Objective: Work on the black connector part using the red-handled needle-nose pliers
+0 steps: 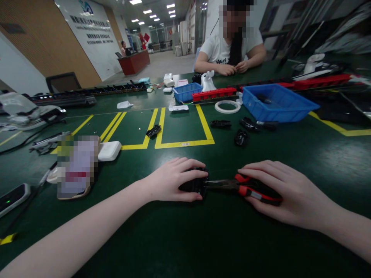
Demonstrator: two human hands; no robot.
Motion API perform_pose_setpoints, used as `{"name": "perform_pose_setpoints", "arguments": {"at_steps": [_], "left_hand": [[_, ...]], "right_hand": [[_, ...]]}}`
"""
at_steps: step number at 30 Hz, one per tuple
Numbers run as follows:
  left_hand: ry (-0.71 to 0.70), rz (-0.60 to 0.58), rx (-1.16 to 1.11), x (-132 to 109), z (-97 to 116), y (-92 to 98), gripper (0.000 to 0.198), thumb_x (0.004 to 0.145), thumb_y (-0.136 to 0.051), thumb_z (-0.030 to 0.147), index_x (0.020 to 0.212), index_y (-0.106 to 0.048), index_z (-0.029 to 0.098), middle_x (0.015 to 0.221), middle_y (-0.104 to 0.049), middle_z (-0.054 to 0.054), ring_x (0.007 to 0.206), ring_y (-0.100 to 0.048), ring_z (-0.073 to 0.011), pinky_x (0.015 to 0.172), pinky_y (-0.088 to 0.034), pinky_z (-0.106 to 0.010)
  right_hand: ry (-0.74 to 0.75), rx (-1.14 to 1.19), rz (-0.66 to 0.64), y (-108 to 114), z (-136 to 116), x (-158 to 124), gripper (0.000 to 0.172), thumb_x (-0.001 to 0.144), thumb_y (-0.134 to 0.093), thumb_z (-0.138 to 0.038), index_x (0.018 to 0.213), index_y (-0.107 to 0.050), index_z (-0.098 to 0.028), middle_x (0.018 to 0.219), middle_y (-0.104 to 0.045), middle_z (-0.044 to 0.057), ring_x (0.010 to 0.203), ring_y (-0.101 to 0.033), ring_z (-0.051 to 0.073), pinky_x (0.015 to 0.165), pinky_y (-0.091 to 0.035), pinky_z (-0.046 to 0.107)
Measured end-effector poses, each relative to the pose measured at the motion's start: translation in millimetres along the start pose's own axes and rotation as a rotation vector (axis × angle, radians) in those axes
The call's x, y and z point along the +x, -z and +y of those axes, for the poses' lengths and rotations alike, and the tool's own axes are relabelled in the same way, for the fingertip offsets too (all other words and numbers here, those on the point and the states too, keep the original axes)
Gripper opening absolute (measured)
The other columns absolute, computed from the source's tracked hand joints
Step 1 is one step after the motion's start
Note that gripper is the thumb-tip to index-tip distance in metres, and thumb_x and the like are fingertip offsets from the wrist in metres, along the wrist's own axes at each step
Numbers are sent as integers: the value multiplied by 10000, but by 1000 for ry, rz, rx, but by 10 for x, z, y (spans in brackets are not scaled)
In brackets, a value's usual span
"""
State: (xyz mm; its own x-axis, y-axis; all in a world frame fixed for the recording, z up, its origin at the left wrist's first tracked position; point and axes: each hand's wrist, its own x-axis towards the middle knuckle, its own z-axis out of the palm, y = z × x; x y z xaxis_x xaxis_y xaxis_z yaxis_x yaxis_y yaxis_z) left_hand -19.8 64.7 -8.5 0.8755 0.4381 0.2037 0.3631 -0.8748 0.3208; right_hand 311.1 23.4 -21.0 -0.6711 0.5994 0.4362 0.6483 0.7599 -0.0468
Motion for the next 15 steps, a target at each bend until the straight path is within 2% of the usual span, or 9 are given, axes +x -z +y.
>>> {"name": "perform_pose_setpoints", "arguments": {"at_steps": [5,10,15], "left_hand": [[-2,1,4,-3,8,13,556,969,-599,455,1464,-475,237,1410,-543,-119,1231,-570,-275,997,-512,-425],[-3,-13,20,-1,12,15,502,974,-593,449,1429,-525,248,1411,-539,-113,1243,-562,-281,1003,-512,-436],[7,-5,23,0,25,16,504,959,-614,458,1410,-541,247,1415,-540,-116,1248,-562,-286,1000,-521,-445]], "right_hand": [[91,-112,16,135,61,16,515,801,-646,-282,1306,-568,-224,1182,-696,111,997,-673,309,783,-543,475],[77,-112,-3,173,122,7,514,812,-651,-297,1319,-574,-268,1177,-709,88,1010,-679,315,809,-557,484],[47,-73,-23,163,204,14,476,821,-657,-343,1281,-609,-227,1165,-712,104,1012,-688,299,813,-585,451]]}}
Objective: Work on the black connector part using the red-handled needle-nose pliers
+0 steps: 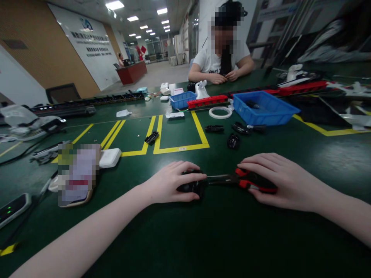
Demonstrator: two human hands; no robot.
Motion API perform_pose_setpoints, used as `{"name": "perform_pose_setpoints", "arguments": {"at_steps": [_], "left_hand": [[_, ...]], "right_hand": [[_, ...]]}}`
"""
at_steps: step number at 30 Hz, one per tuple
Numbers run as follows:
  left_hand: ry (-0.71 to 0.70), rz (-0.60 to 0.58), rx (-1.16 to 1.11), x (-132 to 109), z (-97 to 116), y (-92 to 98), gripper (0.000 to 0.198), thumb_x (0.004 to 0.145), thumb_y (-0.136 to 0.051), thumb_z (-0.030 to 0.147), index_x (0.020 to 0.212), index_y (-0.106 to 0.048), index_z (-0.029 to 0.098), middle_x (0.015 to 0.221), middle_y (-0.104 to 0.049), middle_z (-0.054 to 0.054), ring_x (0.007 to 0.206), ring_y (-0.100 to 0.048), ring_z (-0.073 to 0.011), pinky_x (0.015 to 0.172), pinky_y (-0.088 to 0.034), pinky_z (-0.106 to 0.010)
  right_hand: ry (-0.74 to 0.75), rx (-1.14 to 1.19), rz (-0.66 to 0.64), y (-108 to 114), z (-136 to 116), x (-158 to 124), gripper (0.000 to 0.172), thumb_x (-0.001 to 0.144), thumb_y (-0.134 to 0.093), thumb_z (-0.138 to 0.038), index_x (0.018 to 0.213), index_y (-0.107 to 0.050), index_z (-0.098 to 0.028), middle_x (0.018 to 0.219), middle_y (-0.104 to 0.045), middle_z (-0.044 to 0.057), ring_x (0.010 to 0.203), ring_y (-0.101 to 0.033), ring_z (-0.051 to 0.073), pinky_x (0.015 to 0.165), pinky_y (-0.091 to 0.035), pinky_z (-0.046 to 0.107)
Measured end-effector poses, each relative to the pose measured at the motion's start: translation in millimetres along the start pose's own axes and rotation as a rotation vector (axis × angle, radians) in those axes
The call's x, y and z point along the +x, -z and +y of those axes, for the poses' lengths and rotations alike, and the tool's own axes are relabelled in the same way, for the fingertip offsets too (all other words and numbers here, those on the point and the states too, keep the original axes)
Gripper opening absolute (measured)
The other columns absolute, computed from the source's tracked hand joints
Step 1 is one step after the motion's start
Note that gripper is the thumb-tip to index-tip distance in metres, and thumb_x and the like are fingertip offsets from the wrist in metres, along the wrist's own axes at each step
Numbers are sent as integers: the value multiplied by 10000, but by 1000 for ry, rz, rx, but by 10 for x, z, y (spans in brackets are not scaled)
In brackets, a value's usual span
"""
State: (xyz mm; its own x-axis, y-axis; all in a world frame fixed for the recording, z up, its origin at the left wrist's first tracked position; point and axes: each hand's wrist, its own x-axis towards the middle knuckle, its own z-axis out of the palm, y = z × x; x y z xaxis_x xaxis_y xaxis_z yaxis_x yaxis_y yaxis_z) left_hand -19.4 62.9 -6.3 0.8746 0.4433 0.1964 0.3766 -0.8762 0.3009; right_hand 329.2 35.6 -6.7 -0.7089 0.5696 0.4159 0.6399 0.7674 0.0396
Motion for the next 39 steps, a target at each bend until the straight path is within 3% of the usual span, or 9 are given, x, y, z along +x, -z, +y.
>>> {"name": "perform_pose_setpoints", "arguments": {"at_steps": [9,19,31,39], "left_hand": [[37,6,8,-1,32,-3,479,956,-619,416,1385,-523,227,1426,-543,-116,1267,-559,-280,1036,-510,-475],[52,-12,40,-11,44,-10,560,965,-612,383,1485,-437,274,1491,-504,-105,1312,-536,-276,1068,-494,-489],[20,-13,237,-48,106,-60,508,1006,-540,364,1498,-442,290,1548,-463,-104,1340,-539,-276,1088,-488,-482],[73,56,278,-58,228,-69,518,1000,-542,369,1499,-448,266,1499,-519,-111,1310,-562,-265,1101,-473,-466]], "right_hand": [[-3,-39,-7,-5,47,-7,438,865,-621,-349,1261,-625,-163,1175,-703,141,1035,-681,277,848,-585,446],[-265,251,-97,-40,-5,53,420,859,-608,-368,1248,-649,-215,1221,-696,123,1111,-657,296,934,-536,509],[-314,306,-35,-113,46,142,340,840,-667,-307,1161,-652,-194,1157,-672,101,1072,-630,241,944,-520,431],[-339,235,-26,-135,43,162,331,951,-616,-401,1199,-625,-182,1232,-640,88,1063,-636,217,910,-550,450]]}}
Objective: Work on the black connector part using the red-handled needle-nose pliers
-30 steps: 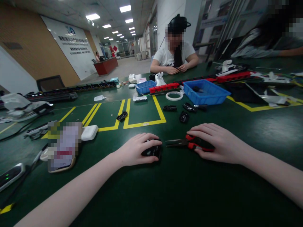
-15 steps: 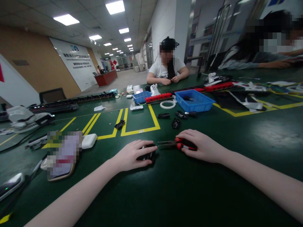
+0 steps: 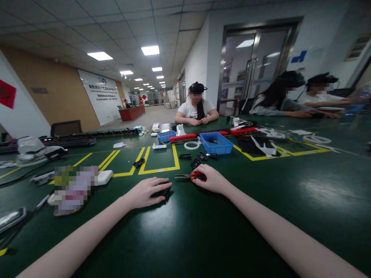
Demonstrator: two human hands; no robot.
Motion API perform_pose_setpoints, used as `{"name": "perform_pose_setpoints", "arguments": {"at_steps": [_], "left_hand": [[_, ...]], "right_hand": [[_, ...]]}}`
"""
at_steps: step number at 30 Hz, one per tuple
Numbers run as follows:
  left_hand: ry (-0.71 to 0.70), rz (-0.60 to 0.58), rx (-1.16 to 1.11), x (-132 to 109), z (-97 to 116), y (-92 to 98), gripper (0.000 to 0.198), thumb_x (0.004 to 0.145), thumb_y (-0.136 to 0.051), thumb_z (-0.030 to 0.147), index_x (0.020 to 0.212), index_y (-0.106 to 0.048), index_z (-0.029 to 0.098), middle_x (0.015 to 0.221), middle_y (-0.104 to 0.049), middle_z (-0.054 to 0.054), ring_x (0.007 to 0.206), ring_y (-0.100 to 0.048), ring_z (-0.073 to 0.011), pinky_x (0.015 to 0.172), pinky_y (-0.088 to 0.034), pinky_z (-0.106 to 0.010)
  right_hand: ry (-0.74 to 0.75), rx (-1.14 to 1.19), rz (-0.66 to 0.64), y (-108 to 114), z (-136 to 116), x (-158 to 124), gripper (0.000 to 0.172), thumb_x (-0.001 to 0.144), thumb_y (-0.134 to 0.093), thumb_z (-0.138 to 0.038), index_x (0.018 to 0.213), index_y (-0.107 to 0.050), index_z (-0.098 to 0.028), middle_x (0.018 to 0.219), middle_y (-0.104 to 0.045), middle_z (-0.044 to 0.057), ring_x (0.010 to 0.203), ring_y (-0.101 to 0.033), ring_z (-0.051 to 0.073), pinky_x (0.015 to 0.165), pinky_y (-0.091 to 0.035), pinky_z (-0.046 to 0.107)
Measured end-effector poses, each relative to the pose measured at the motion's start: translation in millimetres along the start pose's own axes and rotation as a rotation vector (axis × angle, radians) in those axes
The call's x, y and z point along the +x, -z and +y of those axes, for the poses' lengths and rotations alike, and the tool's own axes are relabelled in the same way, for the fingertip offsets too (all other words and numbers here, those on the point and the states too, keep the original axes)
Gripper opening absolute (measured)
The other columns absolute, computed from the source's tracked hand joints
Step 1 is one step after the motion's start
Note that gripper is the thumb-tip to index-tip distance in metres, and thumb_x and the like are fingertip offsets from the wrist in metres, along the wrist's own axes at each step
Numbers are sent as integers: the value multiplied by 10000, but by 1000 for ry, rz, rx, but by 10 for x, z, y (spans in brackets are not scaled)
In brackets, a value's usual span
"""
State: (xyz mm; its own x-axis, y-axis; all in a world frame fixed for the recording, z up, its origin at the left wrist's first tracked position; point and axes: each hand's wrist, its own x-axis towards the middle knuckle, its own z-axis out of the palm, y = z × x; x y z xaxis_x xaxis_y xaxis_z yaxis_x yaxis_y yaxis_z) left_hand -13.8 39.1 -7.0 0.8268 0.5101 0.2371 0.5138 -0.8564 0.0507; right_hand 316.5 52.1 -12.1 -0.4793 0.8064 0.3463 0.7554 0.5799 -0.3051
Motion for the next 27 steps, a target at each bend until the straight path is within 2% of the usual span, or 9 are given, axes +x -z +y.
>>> {"name": "perform_pose_setpoints", "arguments": {"at_steps": [10,13,15,17,21,23,27], "left_hand": [[27,38,-21,-16,3,-12,553,943,-619,378,1467,-487,262,1385,-591,-107,1244,-596,-263,1066,-497,-438],[40,33,-17,-37,14,5,540,964,-592,412,1469,-476,257,1365,-592,-108,1227,-595,-262,1048,-500,-440],[56,20,3,-56,19,15,536,972,-583,438,1466,-474,262,1334,-597,-103,1201,-599,-266,1024,-503,-446],[61,7,30,-76,18,16,524,978,-574,458,1458,-483,270,1286,-604,-97,1152,-609,-263,988,-508,-437],[50,12,60,-111,27,6,405,1008,-529,422,1374,-562,253,1146,-616,-84,1016,-622,-222,907,-508,-364],[56,0,46,-126,62,10,353,1006,-538,411,1306,-603,237,1085,-616,-72,960,-618,-205,874,-499,-340],[118,-16,-33,-156,217,55,306,996,-565,385,1264,-603,242,1082,-609,-56,969,-620,-205,828,-494,-315]], "right_hand": [[4,-106,-33,54,-67,-86,368,947,-613,-434,1222,-618,-189,1263,-628,95,1109,-620,234,949,-527,478],[-26,-138,-41,52,-67,-142,490,923,-611,-520,1304,-585,-213,1299,-609,108,1138,-600,257,976,-499,507],[-61,-153,-35,44,-71,-169,595,885,-604,-606,1365,-571,-256,1278,-615,131,1097,-608,284,926,-517,502],[-91,-164,-21,33,-82,-182,614,883,-573,-624,1391,-568,-277,1220,-632,142,1060,-614,308,882,-530,500],[-117,-158,14,40,-115,-208,609,876,-575,-590,1340,-604,-197,1125,-646,163,1041,-618,342,874,-538,528],[-109,-129,17,66,-135,-250,591,864,-599,-589,1322,-600,-216,1158,-637,140,1046,-636,313,856,-565,471],[-104,-67,0,119,-210,-369,584,835,-640,-607,1259,-615,-206,1142,-641,111,920,-690,250,756,-609,402]]}}
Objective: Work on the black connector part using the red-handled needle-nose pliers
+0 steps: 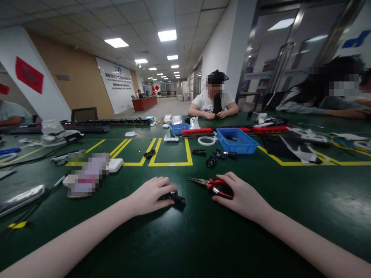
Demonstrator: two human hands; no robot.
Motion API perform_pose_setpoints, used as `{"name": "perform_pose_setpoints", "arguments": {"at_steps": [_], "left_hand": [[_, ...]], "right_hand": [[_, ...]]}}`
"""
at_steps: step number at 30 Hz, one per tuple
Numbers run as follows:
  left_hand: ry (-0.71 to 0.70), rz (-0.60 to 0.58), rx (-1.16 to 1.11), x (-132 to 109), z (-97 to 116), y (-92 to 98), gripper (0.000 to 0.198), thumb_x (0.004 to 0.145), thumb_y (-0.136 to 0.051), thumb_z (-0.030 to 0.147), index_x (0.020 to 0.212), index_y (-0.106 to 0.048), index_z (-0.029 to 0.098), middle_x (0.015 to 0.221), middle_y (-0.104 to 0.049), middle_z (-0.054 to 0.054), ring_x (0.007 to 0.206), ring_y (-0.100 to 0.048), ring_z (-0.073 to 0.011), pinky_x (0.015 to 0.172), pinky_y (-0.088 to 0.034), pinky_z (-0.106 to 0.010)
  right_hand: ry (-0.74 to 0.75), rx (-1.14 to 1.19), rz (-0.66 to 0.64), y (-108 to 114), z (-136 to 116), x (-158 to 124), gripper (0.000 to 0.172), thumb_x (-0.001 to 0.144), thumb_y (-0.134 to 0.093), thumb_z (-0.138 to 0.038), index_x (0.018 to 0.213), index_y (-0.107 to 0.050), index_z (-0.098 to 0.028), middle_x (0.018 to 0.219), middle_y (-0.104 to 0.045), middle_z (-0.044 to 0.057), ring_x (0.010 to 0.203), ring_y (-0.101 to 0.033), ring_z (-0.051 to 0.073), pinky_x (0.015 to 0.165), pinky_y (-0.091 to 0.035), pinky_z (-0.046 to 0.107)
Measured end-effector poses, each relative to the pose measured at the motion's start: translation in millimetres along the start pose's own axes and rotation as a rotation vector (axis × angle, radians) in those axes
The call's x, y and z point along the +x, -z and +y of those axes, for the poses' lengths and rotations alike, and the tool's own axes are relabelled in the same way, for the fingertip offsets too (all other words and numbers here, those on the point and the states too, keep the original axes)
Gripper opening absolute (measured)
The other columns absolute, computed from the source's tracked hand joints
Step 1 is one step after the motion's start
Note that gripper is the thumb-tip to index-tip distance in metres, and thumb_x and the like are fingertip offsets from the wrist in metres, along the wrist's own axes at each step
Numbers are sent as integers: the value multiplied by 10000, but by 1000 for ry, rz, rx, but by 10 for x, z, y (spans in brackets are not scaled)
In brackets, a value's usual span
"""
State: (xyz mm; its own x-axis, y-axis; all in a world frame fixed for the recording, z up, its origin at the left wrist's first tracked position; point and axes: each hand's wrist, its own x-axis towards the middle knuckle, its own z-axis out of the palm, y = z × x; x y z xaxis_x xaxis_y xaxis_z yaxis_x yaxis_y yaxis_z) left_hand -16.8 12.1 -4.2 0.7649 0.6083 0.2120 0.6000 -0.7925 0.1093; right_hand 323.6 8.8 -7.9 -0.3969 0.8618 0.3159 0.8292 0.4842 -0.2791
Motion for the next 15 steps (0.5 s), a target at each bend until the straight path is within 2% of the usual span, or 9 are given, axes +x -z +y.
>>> {"name": "perform_pose_setpoints", "arguments": {"at_steps": [4,7,11,15], "left_hand": [[27,-20,-43,-64,188,33,285,1024,-505,342,1277,-582,236,1060,-603,-52,941,-613,-200,819,-493,-324],[34,-20,-57,-115,254,15,274,1034,-482,331,1261,-587,222,1075,-603,-63,957,-605,-209,812,-490,-331],[29,-15,-108,-157,220,-28,242,1020,-529,346,1204,-609,211,1061,-621,-56,957,-610,-210,816,-480,-339],[82,6,-201,-149,169,-38,244,961,-638,374,1141,-626,209,1031,-625,-37,944,-612,-200,795,-481,-319]], "right_hand": [[31,53,0,0,-97,-80,468,856,-651,-493,1242,-618,-228,1171,-655,96,1000,-687,245,840,-608,408],[62,84,25,-34,-126,-107,469,845,-664,-447,1257,-612,-231,1176,-674,101,1060,-672,270,886,-596,453],[120,147,84,-78,-99,-148,469,827,-688,-477,1237,-628,-258,1160,-697,88,1056,-677,279,874,-598,477],[85,205,139,-72,-97,-180,464,814,-697,-505,1211,-645,-272,1181,-706,84,1118,-655,305,940,-556,533]]}}
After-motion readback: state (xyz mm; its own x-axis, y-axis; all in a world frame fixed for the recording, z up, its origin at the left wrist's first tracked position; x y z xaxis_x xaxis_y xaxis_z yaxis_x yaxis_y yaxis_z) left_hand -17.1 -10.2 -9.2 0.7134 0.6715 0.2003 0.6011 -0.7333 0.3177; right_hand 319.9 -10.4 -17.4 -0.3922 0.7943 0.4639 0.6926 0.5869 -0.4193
